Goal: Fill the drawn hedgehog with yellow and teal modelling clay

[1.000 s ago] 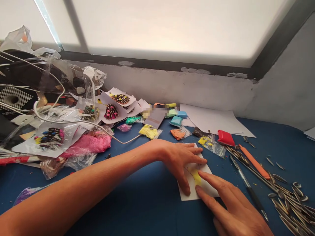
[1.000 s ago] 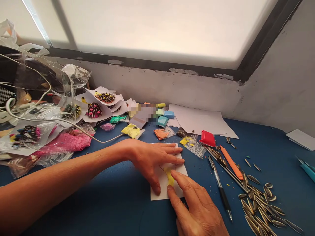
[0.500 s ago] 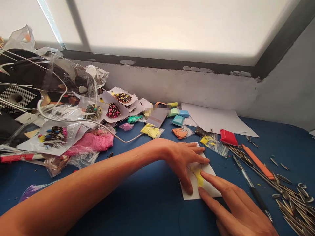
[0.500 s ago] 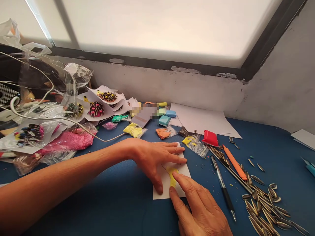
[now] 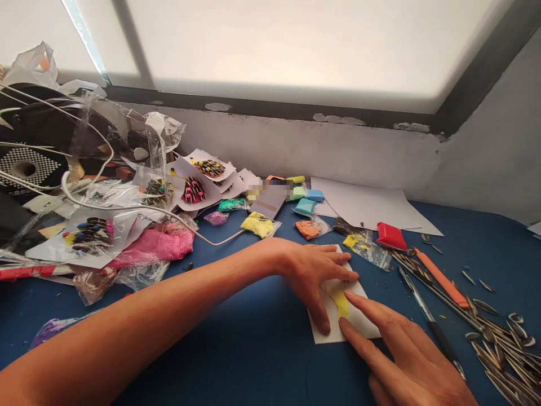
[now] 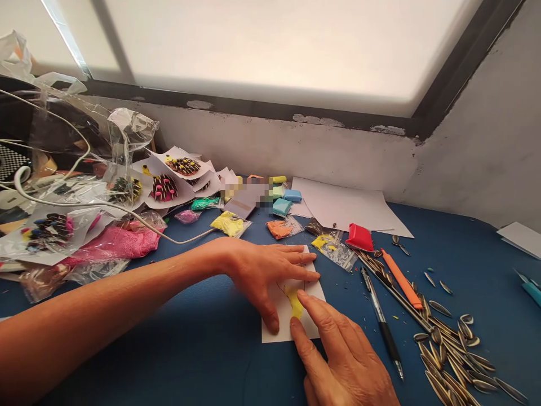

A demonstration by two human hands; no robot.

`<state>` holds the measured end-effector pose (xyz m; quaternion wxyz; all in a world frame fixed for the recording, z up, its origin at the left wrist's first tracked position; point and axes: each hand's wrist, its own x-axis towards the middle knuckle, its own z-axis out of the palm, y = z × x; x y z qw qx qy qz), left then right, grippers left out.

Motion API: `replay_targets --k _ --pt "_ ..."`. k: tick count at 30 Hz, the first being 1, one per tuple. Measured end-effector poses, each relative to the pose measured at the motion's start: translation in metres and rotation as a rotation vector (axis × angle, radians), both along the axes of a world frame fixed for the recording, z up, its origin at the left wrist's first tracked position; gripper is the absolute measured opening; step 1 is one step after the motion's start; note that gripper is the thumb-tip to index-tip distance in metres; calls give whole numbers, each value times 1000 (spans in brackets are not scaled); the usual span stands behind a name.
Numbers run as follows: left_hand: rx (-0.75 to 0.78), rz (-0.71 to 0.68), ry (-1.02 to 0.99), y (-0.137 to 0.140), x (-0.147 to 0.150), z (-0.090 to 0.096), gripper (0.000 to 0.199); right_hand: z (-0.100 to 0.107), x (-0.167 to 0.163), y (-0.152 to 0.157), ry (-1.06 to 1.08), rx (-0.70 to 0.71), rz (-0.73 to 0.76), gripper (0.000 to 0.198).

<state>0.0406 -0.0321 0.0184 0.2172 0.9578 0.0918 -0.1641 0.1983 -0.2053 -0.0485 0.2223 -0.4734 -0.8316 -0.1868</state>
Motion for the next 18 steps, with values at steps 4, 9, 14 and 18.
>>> replay_targets --k 4,9,14,18 --pt "-6 0 -7 0 0 0 101 -4 -1 1 8 20 -15 49" --pt "2 -2 0 0 0 1 100 -4 1 0 -21 51 -28 50" --pt "0 8 2 0 0 0 102 2 5 0 -124 -8 -21 49" --pt "-9 15 -7 -1 0 -1 103 7 3 3 -198 6 -79 47"
